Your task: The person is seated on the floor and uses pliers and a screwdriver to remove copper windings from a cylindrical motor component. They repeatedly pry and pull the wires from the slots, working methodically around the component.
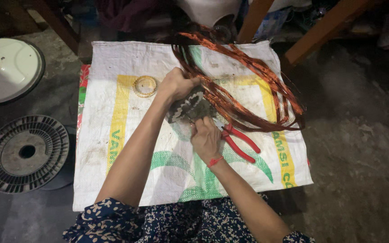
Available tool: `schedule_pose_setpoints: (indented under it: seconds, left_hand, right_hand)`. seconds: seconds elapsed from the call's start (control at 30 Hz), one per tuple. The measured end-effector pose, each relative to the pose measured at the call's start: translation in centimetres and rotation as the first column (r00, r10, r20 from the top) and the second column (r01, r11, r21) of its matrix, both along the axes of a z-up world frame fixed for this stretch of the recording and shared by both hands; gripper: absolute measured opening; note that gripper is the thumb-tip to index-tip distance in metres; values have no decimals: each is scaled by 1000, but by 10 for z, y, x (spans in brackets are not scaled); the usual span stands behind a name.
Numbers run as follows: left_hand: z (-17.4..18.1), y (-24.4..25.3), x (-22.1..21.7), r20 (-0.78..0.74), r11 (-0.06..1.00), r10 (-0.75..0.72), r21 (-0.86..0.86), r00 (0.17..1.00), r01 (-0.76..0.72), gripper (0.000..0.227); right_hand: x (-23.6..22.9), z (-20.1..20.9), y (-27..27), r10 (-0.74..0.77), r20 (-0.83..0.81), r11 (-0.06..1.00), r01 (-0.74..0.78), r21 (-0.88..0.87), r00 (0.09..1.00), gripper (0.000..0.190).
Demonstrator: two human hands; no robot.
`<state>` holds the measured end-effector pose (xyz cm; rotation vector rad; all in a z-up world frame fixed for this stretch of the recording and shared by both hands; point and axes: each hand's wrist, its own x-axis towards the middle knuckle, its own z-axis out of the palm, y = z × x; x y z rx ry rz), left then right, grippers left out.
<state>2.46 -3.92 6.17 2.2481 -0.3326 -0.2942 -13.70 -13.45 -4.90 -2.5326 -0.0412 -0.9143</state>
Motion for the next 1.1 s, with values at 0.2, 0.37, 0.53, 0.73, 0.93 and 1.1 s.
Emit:
schedule_pose_setpoints:
  seconds: [0.2, 0.37, 0.53, 0.73, 0.93, 1.1]
  left_hand:
    - [-8, 9, 6, -36, 997, -6, -76, 999, 3, 53]
    - [-14, -3, 13, 63, 993, -49, -100, 997, 55, 50]
    - [-8, -2, 9, 20, 999, 16, -45, 1000, -15, 58]
    - [-5, -5, 7, 22, 999, 21, -43, 1000, -20, 50]
    - [-17, -10, 16, 38, 997, -3, -72, 999, 6, 46]
    - [-15, -6, 14, 24, 999, -8, -39, 1000, 9, 50]
  right_hand:
    - [6, -9, -7, 30, -214, 996, -11, 88, 976, 5]
    - [13, -11, -4, -30, -181, 990, 53, 128, 983, 15]
    - [0, 12, -4, 19, -189, 975, 23, 220, 982, 18]
    - [-41, 38, -10, -26, -159, 959, 70, 276, 987, 15]
    - [-36, 30, -6, -89, -160, 969, 122, 213, 983, 20]
    - [-27, 25, -2, -81, -182, 981, 111, 160, 980, 20]
